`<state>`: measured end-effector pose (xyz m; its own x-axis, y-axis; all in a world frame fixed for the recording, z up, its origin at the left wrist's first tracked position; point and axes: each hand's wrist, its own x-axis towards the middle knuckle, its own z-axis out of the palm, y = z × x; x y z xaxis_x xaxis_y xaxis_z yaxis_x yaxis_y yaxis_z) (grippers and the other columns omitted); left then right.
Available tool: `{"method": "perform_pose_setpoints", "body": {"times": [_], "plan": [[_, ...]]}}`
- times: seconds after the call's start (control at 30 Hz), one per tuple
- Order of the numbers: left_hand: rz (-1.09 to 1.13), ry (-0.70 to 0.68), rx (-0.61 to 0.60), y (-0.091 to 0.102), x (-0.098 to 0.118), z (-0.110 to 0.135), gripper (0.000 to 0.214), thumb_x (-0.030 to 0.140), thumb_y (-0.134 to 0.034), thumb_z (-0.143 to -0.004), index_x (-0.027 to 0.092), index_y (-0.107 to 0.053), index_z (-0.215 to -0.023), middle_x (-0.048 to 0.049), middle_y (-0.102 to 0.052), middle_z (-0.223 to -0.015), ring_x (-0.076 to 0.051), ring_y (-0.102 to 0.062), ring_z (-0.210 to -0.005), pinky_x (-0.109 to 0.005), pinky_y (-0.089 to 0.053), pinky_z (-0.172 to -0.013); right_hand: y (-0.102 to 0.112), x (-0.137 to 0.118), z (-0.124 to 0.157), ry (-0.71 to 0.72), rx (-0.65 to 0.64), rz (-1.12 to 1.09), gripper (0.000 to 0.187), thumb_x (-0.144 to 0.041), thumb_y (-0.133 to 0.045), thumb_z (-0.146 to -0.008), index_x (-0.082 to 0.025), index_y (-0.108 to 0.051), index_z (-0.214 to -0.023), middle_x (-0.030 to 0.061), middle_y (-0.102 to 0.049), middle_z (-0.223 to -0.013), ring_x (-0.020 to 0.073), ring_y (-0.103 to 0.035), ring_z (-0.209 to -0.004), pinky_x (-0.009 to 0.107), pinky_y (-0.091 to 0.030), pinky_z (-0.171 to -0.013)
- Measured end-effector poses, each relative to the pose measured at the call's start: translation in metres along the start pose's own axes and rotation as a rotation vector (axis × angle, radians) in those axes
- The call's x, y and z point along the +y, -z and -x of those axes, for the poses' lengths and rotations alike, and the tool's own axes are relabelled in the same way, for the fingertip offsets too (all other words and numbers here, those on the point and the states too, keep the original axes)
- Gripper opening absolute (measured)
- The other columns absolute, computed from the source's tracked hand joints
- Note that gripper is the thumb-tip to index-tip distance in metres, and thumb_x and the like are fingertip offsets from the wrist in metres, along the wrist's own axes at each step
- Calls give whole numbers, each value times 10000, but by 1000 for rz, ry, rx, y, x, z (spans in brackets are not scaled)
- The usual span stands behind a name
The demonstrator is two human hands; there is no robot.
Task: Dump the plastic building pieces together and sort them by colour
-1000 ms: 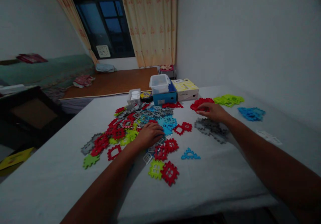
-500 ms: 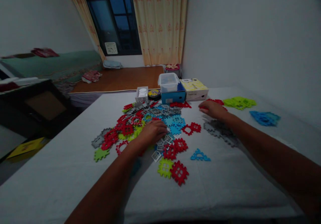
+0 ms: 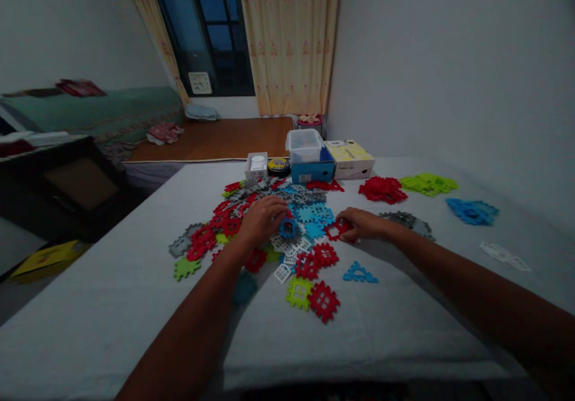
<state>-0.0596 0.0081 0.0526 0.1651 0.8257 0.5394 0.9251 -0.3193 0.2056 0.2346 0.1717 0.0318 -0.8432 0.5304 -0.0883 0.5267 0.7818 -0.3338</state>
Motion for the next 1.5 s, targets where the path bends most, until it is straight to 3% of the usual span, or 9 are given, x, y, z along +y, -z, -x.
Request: {"method": "perform_pose_setpoints", "body": {"times": [0.2,0.37,0.5,0.7,0.9,1.03,1.2,1.37,1.5], "plan": [[-305,523,93,38,-54,22,270,293,-544,-896,259,-709,-1107,-69,-665,-1257,-282,-547,-1213,-494,-430,-1020,-9,2,-1,-60,-5,-88,426,-467,-764,-636,-193,-651,-941,70,-679,-920,224,-611,-815,289,-450,-676],[-310,1029,-41,50,-93,51,475,500,-423,-940,216,-635,-1256,-167,-640,-1288,-378,-555,-1203,-586,-431,-954,-14,4,1,-92,-65,-149,371,-539,-667,-690,-203,-576,-820,26,-652,-765,214,-600,-729,283,-399,-616],[-189,896,-151,34,-93,50,431,529,-519,-898,289,-657,-1228,-82,-697,-1215,-302,-625,-1125,-430,-473,-947,-11,-1,4,-59,-77,-161,417,-597,-613,-724,-194,-573,-826,43,-645,-777,217,-594,-734,288,-394,-623],[-57,557,-178,21,-69,32,354,301,-594,-872,254,-669,-1214,-44,-667,-1268,-224,-603,-1161,-320,-449,-999,2,-5,8,-3,-73,-141,457,-626,-488,-832,-187,-613,-840,67,-659,-791,218,-595,-740,299,-404,-645],[103,152,-243,8,-43,19,339,230,-589,-864,274,-676,-1189,-34,-672,-1254,-210,-584,-1193,-375,-437,-1042,52,51,-5,-89,157,-134,519,-674,-491,-808,-182,-655,-797,68,-666,-745,201,-589,-691,289,-409,-623],[48,176,-163,8,-45,18,291,277,-569,-884,253,-698,-1144,-57,-674,-1247,-227,-600,-1170,-399,-455,-1024,86,98,-14,-345,353,-74,475,-612,-536,-802,-167,-699,-828,72,-673,-735,191,-576,-670,278,-389,-594],[-27,333,-69,14,-64,22,298,302,-499,-895,233,-720,-1082,-60,-705,-1182,-242,-638,-1105,-396,-490,-973,95,125,-18,-573,332,-31,419,-532,-575,-804,-142,-692,-704,58,-625,-625,176,-548,-646,268,-359,-567],[-24,435,-12,13,-75,27,310,341,-495,-871,232,-728,-1045,-58,-735,-1107,-254,-668,-1039,-392,-517,-927,92,130,-14,-603,287,-90,424,-553,-615,-780,-145,-676,-683,27,-580,-572,150,-513,-594,261,-354,-549],[-33,422,27,13,-72,25,298,329,-504,-864,232,-728,-1034,-65,-737,-1095,-264,-666,-1038,-416,-519,-929,91,113,-10,-417,267,-232,456,-607,-666,-727,-152,-692,-749,13,-588,-595,150,-507,-606,263,-376,-568]]}}
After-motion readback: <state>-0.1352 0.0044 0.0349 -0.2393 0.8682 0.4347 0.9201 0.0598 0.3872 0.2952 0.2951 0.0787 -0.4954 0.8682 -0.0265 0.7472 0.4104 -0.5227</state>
